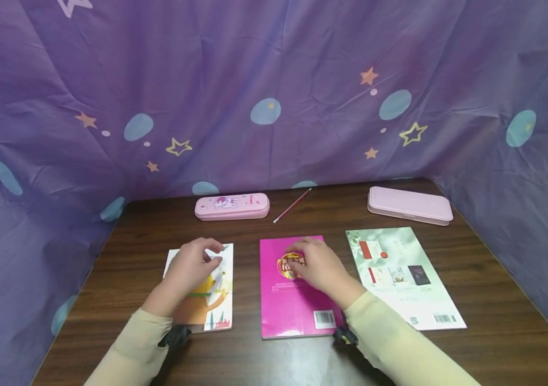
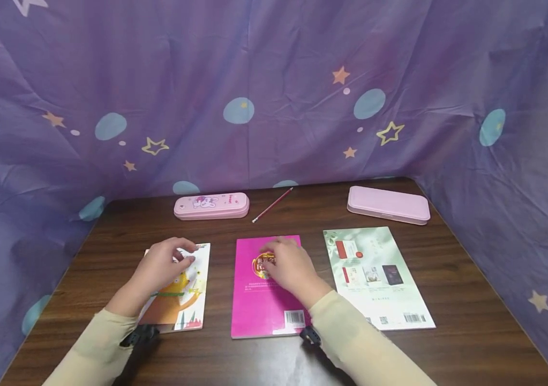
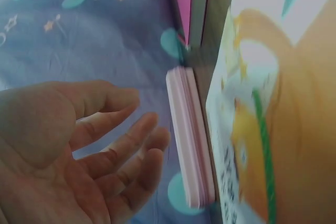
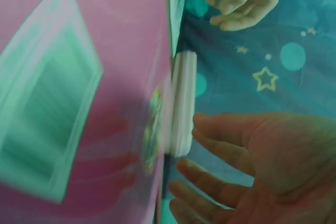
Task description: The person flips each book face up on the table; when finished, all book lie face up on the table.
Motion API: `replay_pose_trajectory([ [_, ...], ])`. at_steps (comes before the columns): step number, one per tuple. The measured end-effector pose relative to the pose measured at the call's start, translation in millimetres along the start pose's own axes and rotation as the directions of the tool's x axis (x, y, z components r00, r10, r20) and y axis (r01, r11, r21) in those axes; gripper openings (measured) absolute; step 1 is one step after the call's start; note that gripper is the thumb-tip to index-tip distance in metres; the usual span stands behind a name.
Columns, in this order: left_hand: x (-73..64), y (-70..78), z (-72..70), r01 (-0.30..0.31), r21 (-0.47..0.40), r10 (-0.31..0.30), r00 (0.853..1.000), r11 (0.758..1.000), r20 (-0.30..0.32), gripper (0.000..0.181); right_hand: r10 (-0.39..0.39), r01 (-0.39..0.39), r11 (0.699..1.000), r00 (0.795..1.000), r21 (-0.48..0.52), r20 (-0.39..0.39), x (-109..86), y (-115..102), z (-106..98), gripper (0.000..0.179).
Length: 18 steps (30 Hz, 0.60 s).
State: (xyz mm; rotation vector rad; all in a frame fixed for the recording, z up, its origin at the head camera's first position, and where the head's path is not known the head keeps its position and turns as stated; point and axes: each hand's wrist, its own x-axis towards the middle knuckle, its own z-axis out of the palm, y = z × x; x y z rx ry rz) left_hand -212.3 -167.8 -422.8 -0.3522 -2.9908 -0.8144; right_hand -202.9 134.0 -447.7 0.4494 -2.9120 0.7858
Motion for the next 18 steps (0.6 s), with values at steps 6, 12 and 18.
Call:
replay_pose_trajectory([
  [6, -9.2, 13.0, 15.3, -0.036, 0.001, 0.036, 0.999, 0.999, 0.006, 0.017, -0.029, 0.029, 1.0, 0.999, -0.007, -0.026, 0.6, 26, -8, 0.027],
  [12, -20.6, 28.5, 28.2, -0.057, -0.023, 0.058, 0.997, 0.998, 0.047, 0.016, -0.058, 0.057, 0.998, 0.997, -0.015, -0.06, 6.8, 52, -12, 0.027],
  [18, -29.0, 36.2, 41.8, -0.076, -0.029, 0.079, 0.992, 0.997, 0.098, 0.013, -0.058, 0.058, 0.997, 0.998, -0.042, -0.01, 12.5, 69, -13, 0.031],
])
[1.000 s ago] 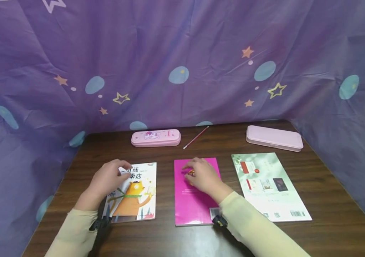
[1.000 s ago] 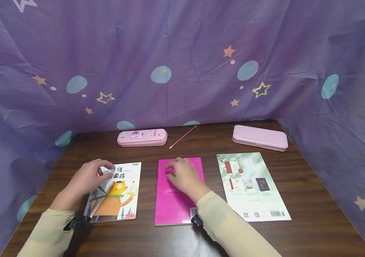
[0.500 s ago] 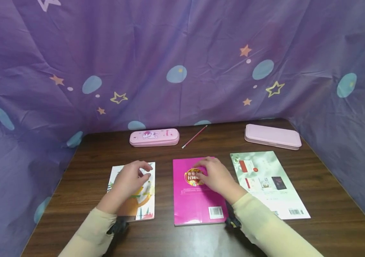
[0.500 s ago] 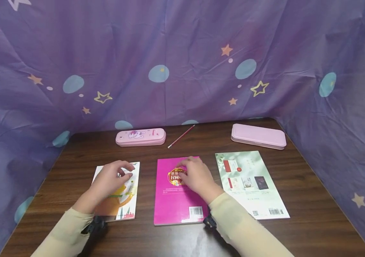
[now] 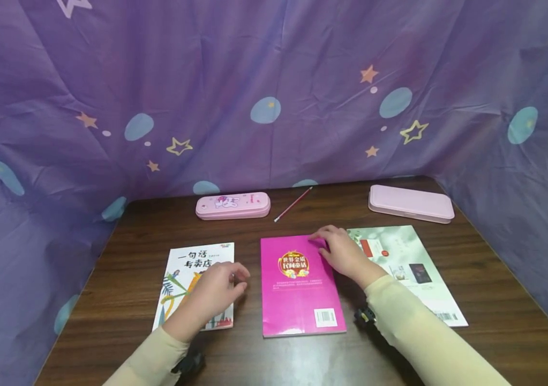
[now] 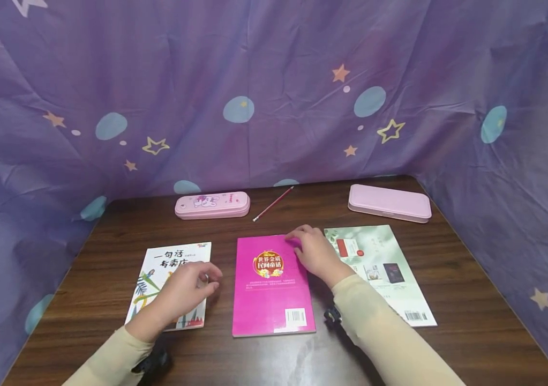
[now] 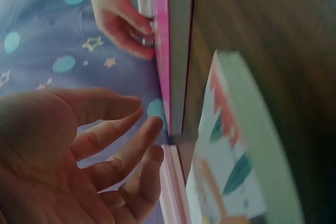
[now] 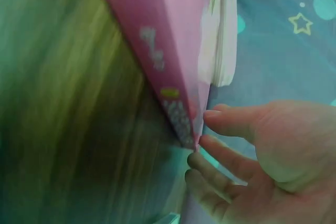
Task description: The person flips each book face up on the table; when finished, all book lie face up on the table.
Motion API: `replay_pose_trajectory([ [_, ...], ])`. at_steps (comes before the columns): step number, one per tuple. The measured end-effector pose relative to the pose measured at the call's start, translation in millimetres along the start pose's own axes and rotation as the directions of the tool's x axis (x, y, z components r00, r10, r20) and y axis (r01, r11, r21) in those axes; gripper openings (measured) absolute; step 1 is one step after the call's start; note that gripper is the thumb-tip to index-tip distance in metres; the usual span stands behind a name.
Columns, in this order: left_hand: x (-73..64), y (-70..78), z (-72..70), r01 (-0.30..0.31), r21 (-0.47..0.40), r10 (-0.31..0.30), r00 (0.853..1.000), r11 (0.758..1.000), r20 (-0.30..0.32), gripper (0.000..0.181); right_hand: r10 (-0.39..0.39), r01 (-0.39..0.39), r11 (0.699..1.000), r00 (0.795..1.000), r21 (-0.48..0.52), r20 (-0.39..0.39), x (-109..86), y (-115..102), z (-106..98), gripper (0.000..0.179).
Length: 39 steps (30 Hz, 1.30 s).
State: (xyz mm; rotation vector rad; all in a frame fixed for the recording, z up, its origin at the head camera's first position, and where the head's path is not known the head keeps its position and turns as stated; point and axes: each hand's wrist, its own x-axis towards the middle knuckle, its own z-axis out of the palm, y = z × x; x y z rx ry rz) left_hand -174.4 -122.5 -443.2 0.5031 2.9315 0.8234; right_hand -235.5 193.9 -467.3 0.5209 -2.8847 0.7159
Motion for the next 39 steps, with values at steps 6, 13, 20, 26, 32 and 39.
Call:
replay_pose_trajectory([
  [6, -9.9, 5.6, 13.1, -0.079, 0.019, 0.079, 0.997, 0.997, 0.01, 0.013, -0.078, 0.078, 0.997, 0.997, 0.0, 0.01, 6.1, 13, -1, 0.033],
  [13, -19.2, 12.5, 21.2, -0.12, 0.031, 0.116, 0.989, 0.992, 0.092, 0.01, -0.125, 0.122, 0.992, 0.989, 0.042, 0.074, 9.1, 23, -8, 0.04],
  [20, -28.3, 17.7, 23.0, -0.187, 0.029, 0.183, 0.977, 0.982, 0.106, 0.012, -0.148, 0.14, 0.987, 0.984, 0.079, 0.102, 10.3, 30, -10, 0.042],
  [26, -39.1, 23.1, 28.2, -0.168, 0.027, 0.164, 0.978, 0.985, 0.129, 0.025, -0.19, 0.181, 0.98, 0.976, 0.085, 0.109, 11.3, 40, -8, 0.04],
  [32, -44.1, 26.1, 33.9, -0.163, 0.032, 0.157, 0.977, 0.986, 0.141, 0.04, -0.184, 0.173, 0.978, 0.979, 0.117, 0.089, 13.2, 46, -6, 0.041],
  [39, -44.6, 26.3, 37.5, -0.17, 0.045, 0.164, 0.98, 0.984, 0.114, 0.046, -0.174, 0.169, 0.977, 0.984, 0.13, 0.033, 16.9, 47, -2, 0.043],
])
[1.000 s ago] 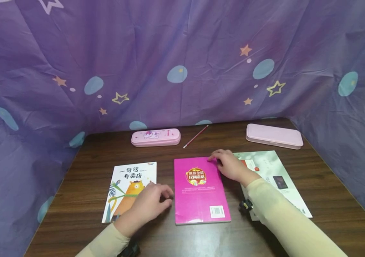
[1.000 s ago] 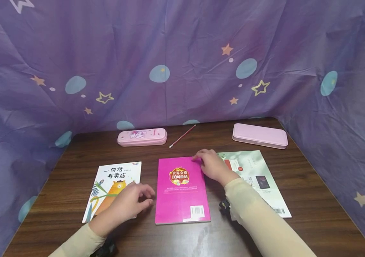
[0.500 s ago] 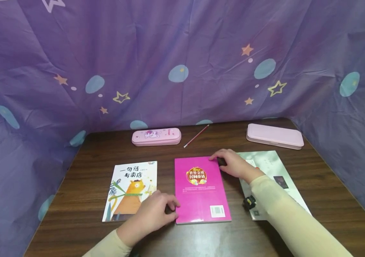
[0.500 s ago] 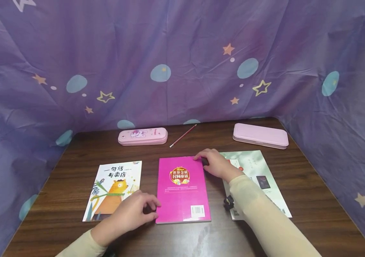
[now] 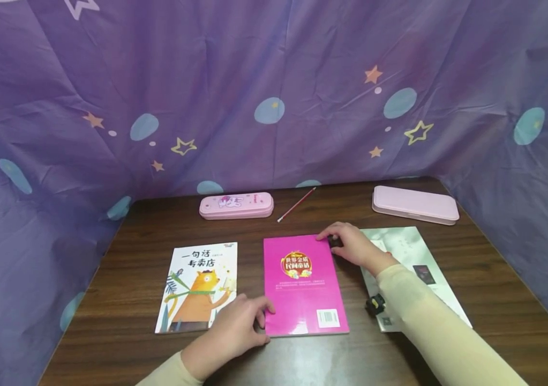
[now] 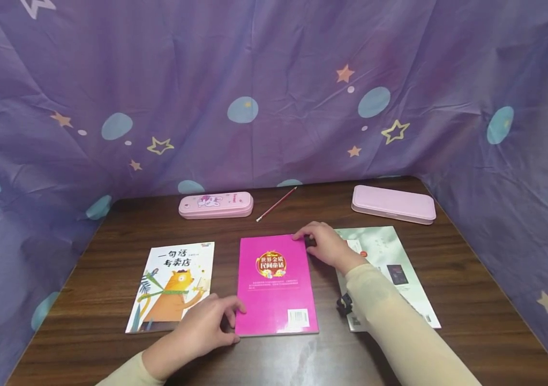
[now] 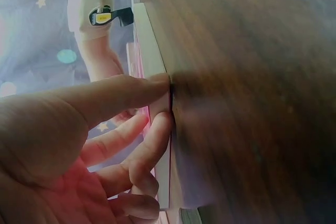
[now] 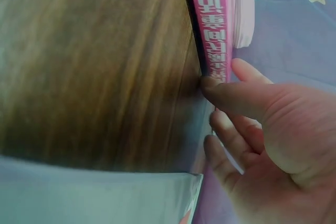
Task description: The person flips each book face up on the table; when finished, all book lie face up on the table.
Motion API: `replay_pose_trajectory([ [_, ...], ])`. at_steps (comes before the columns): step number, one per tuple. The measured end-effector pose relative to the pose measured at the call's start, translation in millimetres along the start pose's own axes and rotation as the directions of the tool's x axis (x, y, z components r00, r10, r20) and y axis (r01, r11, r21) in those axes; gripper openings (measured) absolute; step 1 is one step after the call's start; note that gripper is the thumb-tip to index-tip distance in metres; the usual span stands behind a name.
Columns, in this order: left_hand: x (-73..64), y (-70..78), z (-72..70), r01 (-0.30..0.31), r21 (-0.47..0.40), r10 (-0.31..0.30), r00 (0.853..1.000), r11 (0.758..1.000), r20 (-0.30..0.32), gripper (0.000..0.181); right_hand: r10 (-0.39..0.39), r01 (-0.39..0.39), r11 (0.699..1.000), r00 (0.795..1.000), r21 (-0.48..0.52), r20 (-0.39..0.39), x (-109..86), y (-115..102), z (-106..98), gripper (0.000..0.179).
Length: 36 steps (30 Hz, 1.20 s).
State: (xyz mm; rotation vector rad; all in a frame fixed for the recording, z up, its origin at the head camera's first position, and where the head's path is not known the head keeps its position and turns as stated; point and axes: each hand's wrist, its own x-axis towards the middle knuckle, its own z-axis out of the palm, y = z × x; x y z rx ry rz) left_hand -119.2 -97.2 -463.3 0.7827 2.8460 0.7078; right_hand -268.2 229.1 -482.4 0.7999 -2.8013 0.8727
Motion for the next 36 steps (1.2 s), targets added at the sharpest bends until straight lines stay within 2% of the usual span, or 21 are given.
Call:
replay_pose_trajectory([
  [8, -0.5, 0.2, -0.4, 0.012, -0.037, -0.012, 1.0, 0.999, -0.011, 0.044, 0.042, -0.041, 0.999, 0.997, 0.016, -0.06, 0.3, -3, 0, 0.042],
  [17, -3.7, -0.1, -0.6, 0.055, -0.037, -0.056, 0.998, 0.998, -0.017, 0.046, 0.109, -0.109, 0.994, 0.994, -0.027, -0.012, -4.9, -4, -8, 0.036],
  [23, -5.0, 0.6, 1.5, 0.083, -0.026, -0.084, 0.996, 0.996, -0.02, 0.054, 0.092, -0.092, 0.996, 0.996, -0.021, 0.005, -9.6, -4, -13, 0.034],
  [28, -5.6, 1.4, 3.8, 0.104, 0.006, -0.103, 0.991, 0.995, -0.087, 0.055, 0.094, -0.094, 0.995, 0.995, 0.018, 0.015, -12.6, -6, -20, 0.032],
  [36, -7.1, 2.6, 2.4, 0.105, 0.021, -0.098, 0.971, 0.994, -0.216, 0.04, 0.118, -0.12, 0.992, 0.992, 0.035, 0.052, -16.9, 1, -30, 0.033],
])
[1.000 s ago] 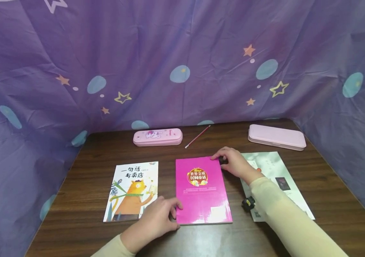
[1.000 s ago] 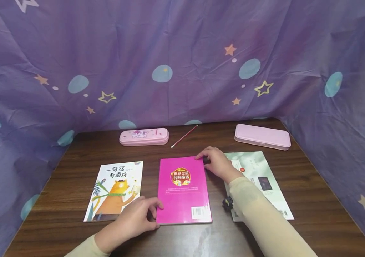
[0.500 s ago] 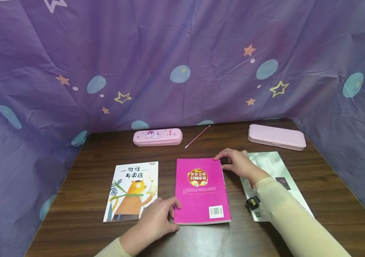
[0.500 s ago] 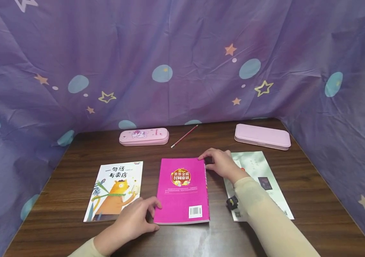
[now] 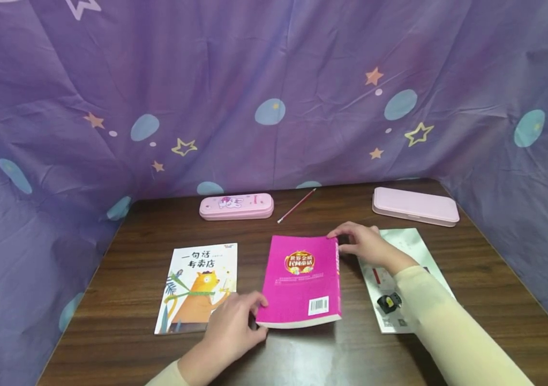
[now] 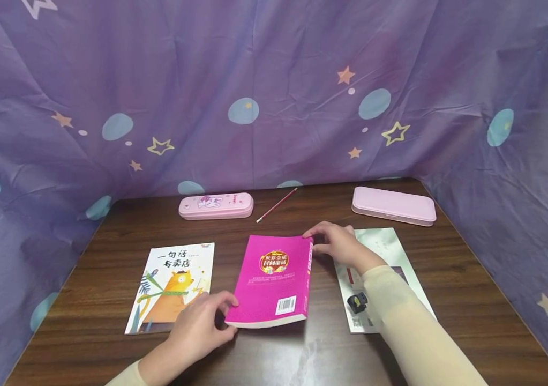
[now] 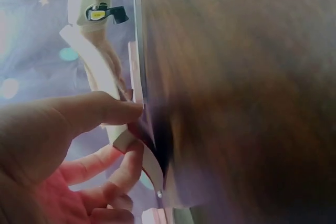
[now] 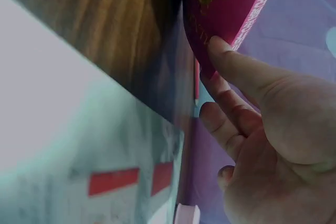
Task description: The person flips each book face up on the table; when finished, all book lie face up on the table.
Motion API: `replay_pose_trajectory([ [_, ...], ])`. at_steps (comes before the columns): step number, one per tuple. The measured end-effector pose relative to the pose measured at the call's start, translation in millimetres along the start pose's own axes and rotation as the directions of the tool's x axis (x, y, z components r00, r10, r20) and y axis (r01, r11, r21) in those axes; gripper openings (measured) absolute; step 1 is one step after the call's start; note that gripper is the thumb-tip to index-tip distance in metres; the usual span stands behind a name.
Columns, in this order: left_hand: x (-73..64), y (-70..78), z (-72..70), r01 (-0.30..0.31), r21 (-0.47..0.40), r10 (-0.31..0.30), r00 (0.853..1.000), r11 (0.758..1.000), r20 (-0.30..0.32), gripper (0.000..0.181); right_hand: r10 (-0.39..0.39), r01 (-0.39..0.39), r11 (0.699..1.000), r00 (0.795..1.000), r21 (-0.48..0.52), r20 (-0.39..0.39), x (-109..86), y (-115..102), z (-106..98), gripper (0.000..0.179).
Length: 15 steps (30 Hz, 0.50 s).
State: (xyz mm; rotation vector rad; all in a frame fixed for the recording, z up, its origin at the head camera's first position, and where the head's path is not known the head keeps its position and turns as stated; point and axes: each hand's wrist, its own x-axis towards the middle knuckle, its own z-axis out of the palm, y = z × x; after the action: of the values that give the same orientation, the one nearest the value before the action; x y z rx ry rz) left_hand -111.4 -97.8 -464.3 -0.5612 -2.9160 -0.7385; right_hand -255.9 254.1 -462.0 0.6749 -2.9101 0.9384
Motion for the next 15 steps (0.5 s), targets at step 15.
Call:
replay_pose_trajectory([
  [15, 5.7, -0.9, -15.1, -0.067, -0.007, 0.062, 0.951, 0.998, -0.302, 0.029, -0.059, 0.07, 0.991, 0.994, 0.118, -0.092, 0.5, 0, -31, 0.026],
])
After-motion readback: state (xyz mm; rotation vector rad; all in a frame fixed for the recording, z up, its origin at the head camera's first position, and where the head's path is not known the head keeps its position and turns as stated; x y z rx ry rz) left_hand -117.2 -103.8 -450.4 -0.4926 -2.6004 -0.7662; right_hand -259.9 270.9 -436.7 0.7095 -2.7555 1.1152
